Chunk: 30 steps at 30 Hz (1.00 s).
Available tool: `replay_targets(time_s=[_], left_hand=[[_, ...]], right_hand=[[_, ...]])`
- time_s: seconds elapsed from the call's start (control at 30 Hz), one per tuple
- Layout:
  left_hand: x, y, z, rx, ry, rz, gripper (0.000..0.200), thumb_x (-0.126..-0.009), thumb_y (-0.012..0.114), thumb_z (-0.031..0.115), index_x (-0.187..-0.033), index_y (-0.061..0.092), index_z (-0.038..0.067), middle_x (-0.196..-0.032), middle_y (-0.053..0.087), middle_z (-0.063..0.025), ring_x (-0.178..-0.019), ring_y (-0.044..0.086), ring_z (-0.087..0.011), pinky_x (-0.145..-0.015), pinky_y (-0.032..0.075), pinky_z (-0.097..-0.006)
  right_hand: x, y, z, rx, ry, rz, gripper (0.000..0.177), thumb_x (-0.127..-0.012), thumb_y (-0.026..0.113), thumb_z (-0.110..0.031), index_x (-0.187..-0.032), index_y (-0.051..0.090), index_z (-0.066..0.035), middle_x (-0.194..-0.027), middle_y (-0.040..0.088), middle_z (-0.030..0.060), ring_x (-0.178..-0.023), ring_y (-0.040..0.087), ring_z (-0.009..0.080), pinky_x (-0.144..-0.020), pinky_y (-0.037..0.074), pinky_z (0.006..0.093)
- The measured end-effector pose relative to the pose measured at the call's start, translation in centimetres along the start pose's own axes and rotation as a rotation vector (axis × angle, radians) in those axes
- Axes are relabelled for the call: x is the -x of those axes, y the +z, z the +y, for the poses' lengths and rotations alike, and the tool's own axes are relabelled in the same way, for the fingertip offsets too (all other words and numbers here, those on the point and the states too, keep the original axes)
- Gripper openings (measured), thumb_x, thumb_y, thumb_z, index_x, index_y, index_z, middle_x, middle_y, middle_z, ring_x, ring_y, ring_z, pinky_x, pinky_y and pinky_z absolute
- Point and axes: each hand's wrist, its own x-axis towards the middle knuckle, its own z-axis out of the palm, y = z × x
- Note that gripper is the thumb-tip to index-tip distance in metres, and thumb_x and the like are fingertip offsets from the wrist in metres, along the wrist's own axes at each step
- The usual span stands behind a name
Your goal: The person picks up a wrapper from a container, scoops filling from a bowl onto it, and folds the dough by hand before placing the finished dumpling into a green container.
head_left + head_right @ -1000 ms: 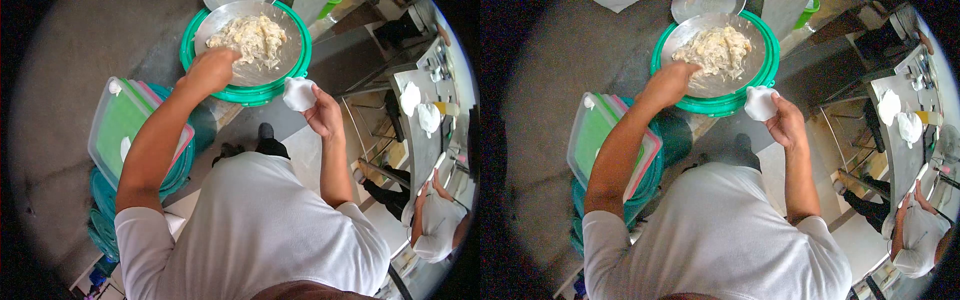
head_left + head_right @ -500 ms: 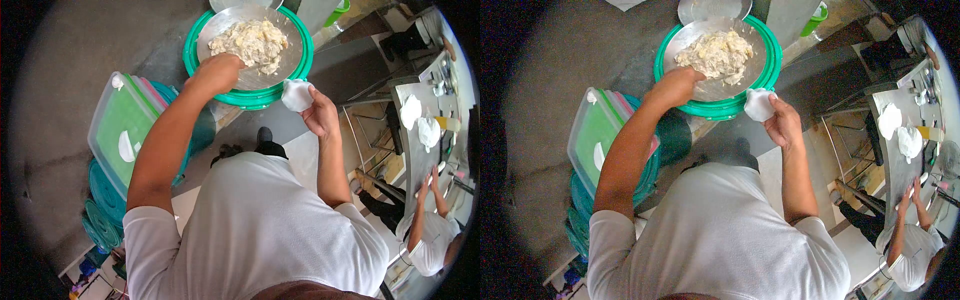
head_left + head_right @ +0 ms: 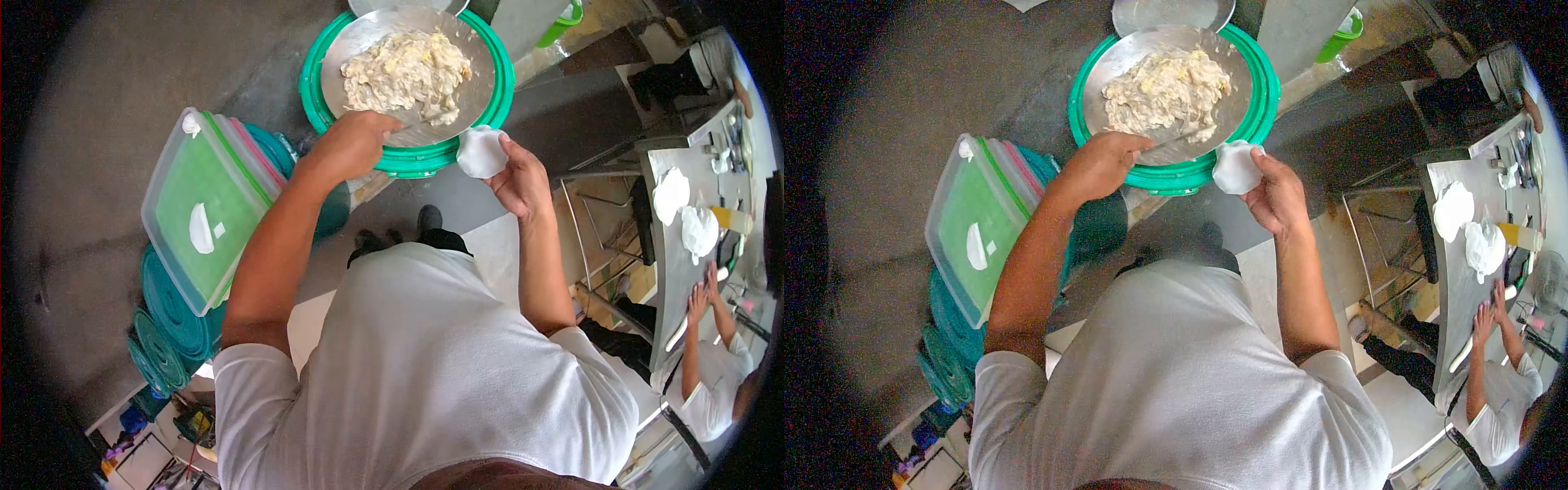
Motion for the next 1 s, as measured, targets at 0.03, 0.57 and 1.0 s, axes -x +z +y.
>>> replay_targets(time_s=[0.03,0.57,1.0], left_hand=[[0.3,-0.1,0.1,0.035,-0.003,-0.006,0.027,-0.089,0.056,0.007,-0.112,0.069,0.001,-0.106,0.067,-0.0249,-0.099,0.066,-0.0376,-0.091,0.05,-0.0416],[1.4,-0.5,0.0,-0.022,-0.106,-0.048,0.029,-0.088,0.053,0.004,-0.112,0.069,0.005,-0.106,0.066,-0.0244,-0.101,0.064,-0.039,-0.089,0.048,-0.0469],[4.7,2.3,2.9,0.159,0.02,0.061,0.03,-0.093,0.055,0.009,-0.12,0.067,0.009,-0.089,0.063,-0.0183,-0.085,0.061,-0.034,-0.082,0.049,-0.0412]], right_hand=[[-0.1,0.0,0.0,0.003,0.004,0.002,0.038,-0.101,0.049,-0.024,-0.123,0.053,0.007,-0.119,0.063,0.019,-0.106,0.064,0.0298,-0.094,0.052,0.0444],[-1.8,-0.4,-0.1,0.02,0.053,-0.041,0.04,-0.103,0.045,-0.023,-0.127,0.049,0.009,-0.121,0.061,0.0208,-0.109,0.064,0.0316,-0.093,0.054,0.0471],[-0.6,2.8,-0.5,-0.113,0.08,0.035,0.039,-0.104,0.04,-0.023,-0.127,0.047,0.007,-0.128,0.056,0.0232,-0.118,0.058,0.036,-0.1,0.049,0.051]])
